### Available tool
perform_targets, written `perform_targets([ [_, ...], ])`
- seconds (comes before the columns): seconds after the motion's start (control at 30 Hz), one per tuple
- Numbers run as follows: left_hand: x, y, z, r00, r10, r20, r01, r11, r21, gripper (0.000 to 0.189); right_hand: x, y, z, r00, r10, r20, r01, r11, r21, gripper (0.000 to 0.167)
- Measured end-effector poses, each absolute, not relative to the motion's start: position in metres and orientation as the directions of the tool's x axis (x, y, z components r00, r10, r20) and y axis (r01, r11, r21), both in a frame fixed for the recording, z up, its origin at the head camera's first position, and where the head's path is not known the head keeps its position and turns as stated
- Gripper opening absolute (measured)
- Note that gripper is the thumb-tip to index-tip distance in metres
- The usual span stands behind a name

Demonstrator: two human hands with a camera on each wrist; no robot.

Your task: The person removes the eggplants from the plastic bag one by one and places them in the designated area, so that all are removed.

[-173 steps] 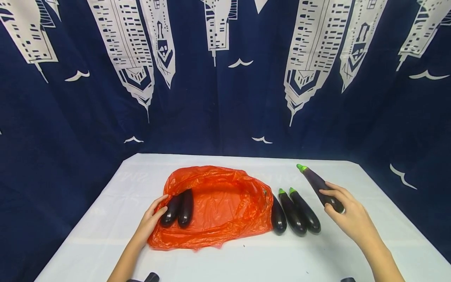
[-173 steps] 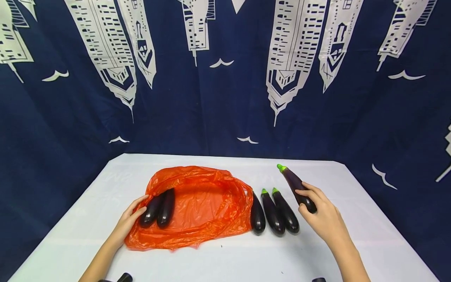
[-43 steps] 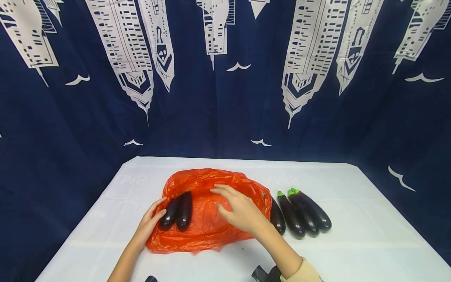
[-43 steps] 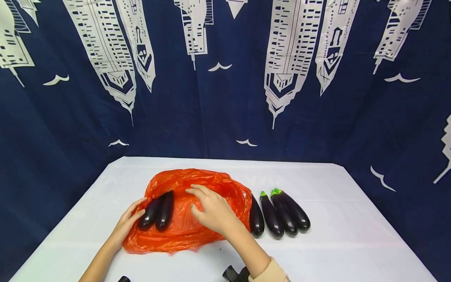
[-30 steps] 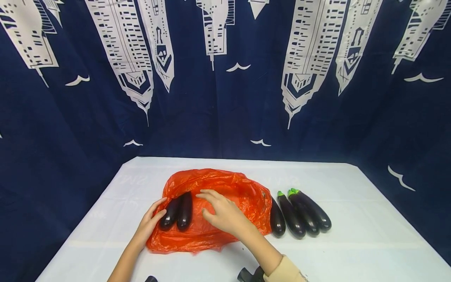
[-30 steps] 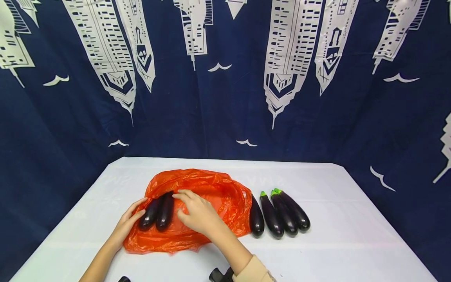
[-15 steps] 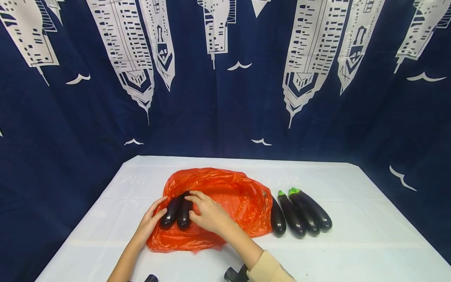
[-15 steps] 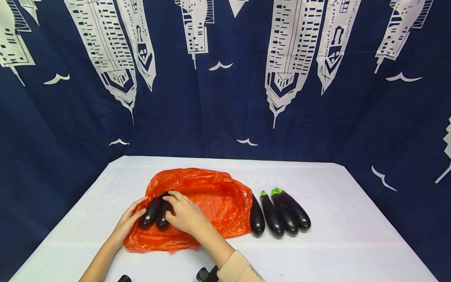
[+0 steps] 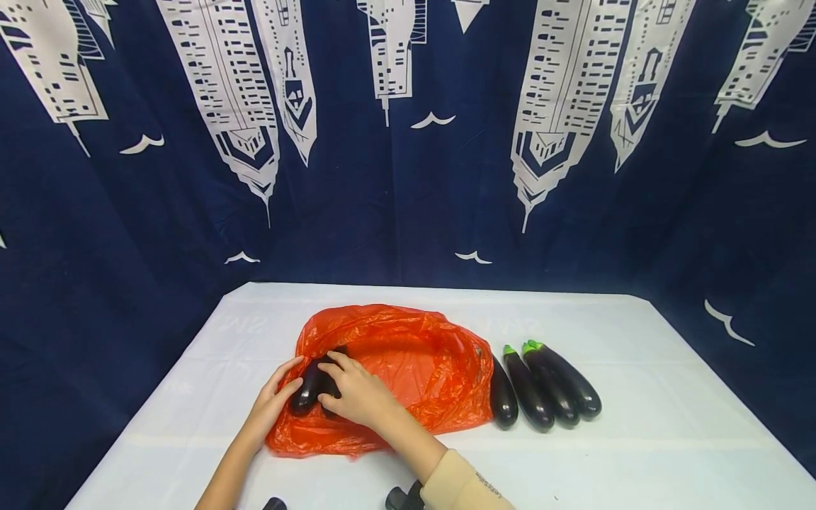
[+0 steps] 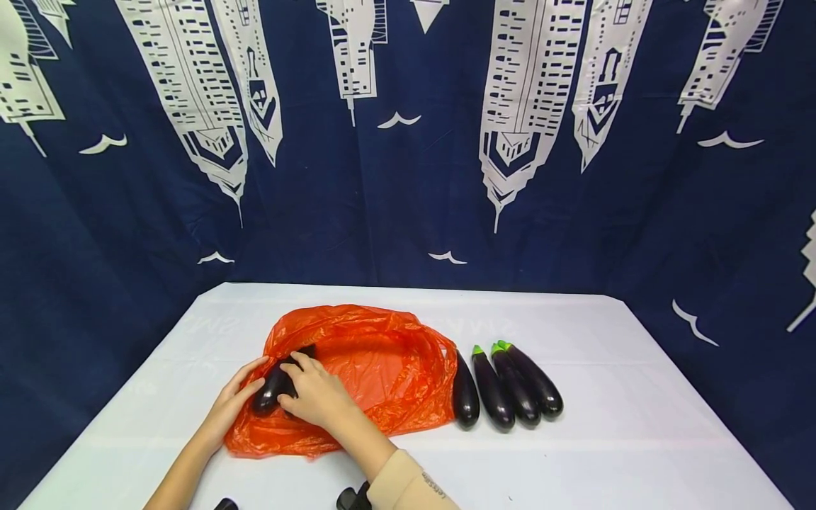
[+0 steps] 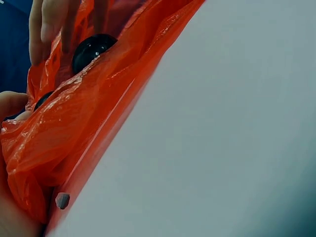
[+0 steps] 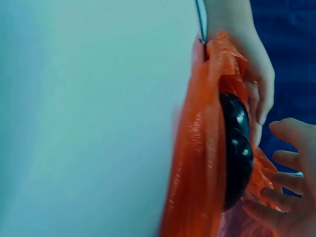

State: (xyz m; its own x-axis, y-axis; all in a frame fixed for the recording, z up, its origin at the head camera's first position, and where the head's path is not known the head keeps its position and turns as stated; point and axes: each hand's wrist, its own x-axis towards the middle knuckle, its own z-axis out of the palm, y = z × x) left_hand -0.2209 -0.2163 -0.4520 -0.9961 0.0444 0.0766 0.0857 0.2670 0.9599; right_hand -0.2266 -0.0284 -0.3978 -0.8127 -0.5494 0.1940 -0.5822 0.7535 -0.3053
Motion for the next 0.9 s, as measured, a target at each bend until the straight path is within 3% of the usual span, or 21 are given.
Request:
perform_targets([
  [0.27, -0.222, -0.215, -0.454, -0.996, 0.044, 0.078, 0.087, 0.266, 0.96, 0.047, -0.227, -0.034, -0.412, -0.821, -0.546, 0.165, -0.571, 0.786, -0.237, 0.054],
  [0.9, -0.221, -0.217, -0.453, -0.996, 0.05, 0.08, 0.09, 0.265, 0.96, 0.047, -0.228, -0.035, -0.419, -0.85, -0.504, 0.152, -0.526, 0.794, -0.305, 0.048],
])
